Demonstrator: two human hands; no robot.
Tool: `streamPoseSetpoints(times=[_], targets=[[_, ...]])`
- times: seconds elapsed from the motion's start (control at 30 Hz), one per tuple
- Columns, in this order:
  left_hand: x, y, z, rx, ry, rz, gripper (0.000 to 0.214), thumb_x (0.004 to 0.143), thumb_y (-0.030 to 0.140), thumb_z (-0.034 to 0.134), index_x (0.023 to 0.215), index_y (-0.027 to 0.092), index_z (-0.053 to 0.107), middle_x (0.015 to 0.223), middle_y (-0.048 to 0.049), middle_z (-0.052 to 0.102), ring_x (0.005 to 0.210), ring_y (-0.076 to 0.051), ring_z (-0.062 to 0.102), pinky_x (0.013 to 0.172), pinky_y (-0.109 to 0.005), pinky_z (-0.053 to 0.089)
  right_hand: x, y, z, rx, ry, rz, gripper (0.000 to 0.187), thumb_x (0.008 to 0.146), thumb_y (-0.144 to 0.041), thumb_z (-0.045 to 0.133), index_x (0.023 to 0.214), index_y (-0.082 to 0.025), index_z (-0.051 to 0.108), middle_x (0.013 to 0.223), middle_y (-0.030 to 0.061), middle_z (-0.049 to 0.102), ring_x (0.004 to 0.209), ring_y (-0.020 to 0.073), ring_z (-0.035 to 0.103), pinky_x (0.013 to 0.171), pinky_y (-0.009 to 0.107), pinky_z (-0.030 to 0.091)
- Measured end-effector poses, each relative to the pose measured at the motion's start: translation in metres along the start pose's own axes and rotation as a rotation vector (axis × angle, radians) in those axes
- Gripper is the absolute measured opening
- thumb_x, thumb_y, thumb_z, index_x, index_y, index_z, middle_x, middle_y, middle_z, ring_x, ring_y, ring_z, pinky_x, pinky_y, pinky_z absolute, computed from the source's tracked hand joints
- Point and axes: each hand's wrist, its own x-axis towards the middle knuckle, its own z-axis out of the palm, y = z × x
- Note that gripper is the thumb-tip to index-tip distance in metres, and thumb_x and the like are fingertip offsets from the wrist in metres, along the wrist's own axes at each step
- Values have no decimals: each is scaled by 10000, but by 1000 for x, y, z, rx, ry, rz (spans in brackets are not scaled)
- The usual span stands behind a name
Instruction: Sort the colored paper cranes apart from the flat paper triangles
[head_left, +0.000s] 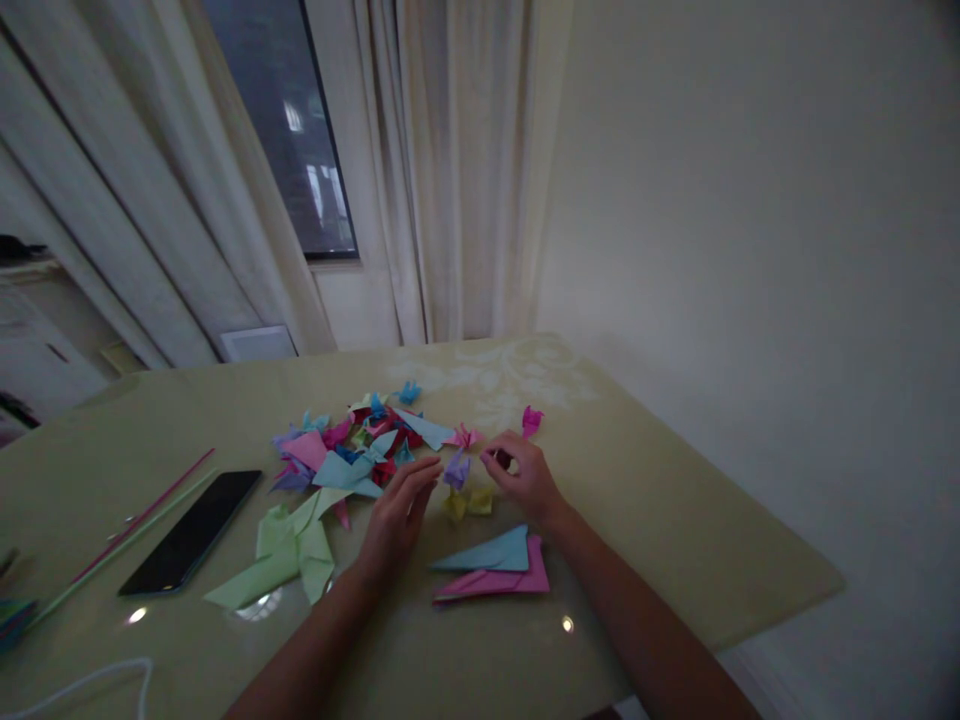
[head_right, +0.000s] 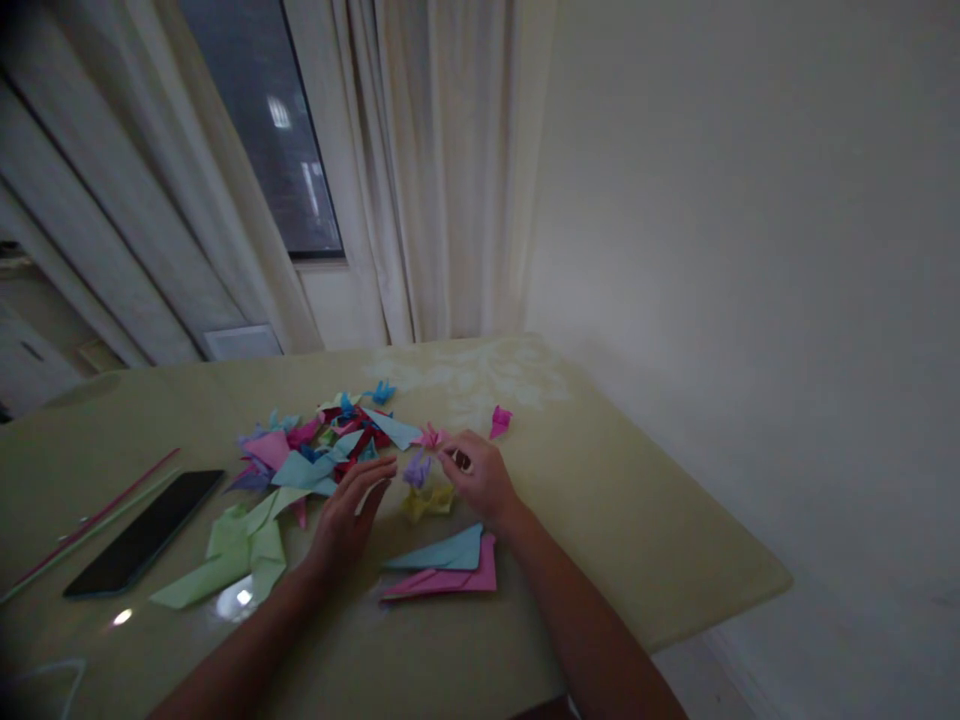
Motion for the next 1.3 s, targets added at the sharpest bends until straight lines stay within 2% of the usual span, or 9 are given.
streamPoseSetpoints(times=[0.13,0.33,0.53,0.63,0.77,0.87,1.0,1.13,1.3], targets=[[-1,-11,3,55,-2,-76,191,1027,192,540,1078,223,721,1048,-64,760,990,-183,749,889,-303,609,-1,8,-4,-3,-98,91,234,986,-378,670,1099,-187,744,896,42,698,705,160,623,663,274,508],[6,-41,14,314,-146,-156,450,970,75,410,1307,196,683,1345,-130,715,1259,-275,667,1069,-461,534,-4,9,6,-85,-208,49,313,1053,-352,575,1305,-213,698,1186,94,683,913,180,657,867,321,525],[29,-66,30,499,-341,-88,457,957,121,465,1354,211,672,1368,-130,718,1336,-303,621,1170,-508,421,-7,15,15,-23,-268,133,225,895,-301,795,1085,-182,774,879,25,753,733,159,654,694,256,481],[30,-63,30,670,-280,-172,380,991,218,478,1304,162,686,1272,-163,745,1261,-322,645,1151,-517,414,-6,18,20,33,-210,148,65,902,-242,768,927,-191,801,845,24,770,760,163,669,709,254,469],[25,-55,23,854,-213,-320,358,988,230,468,1231,112,703,1194,-179,740,1160,-335,650,1080,-496,438,1,21,18,212,6,191,145,926,-313,730,948,-188,799,848,34,779,743,167,666,690,258,482],[25,-53,22,842,-235,-308,382,983,208,484,1303,149,685,1303,-169,710,1239,-330,609,1112,-506,395,6,28,8,260,145,209,195,945,-348,684,980,-184,784,856,46,773,729,178,667,670,271,502],[26,-55,26,762,-338,-295,389,986,169,479,1287,264,706,1469,-101,647,1403,-318,515,1184,-582,276,6,38,-4,65,283,168,156,959,-267,635,1000,-193,766,914,64,754,775,195,671,729,307,538],[24,-52,28,738,-315,-287,308,1004,198,454,1134,218,731,1414,-123,690,1377,-304,557,1201,-585,248,3,44,-5,-155,260,89,154,961,-180,597,966,-193,750,995,92,708,936,229,682,876,367,562],[9,-43,19,737,-313,-188,290,1013,238,456,1163,186,699,1268,-155,753,1258,-303,634,1187,-573,284,1,47,-4,-308,220,48,90,956,-160,623,939,-194,704,1017,96,675,970,245,673,921,395,568]])
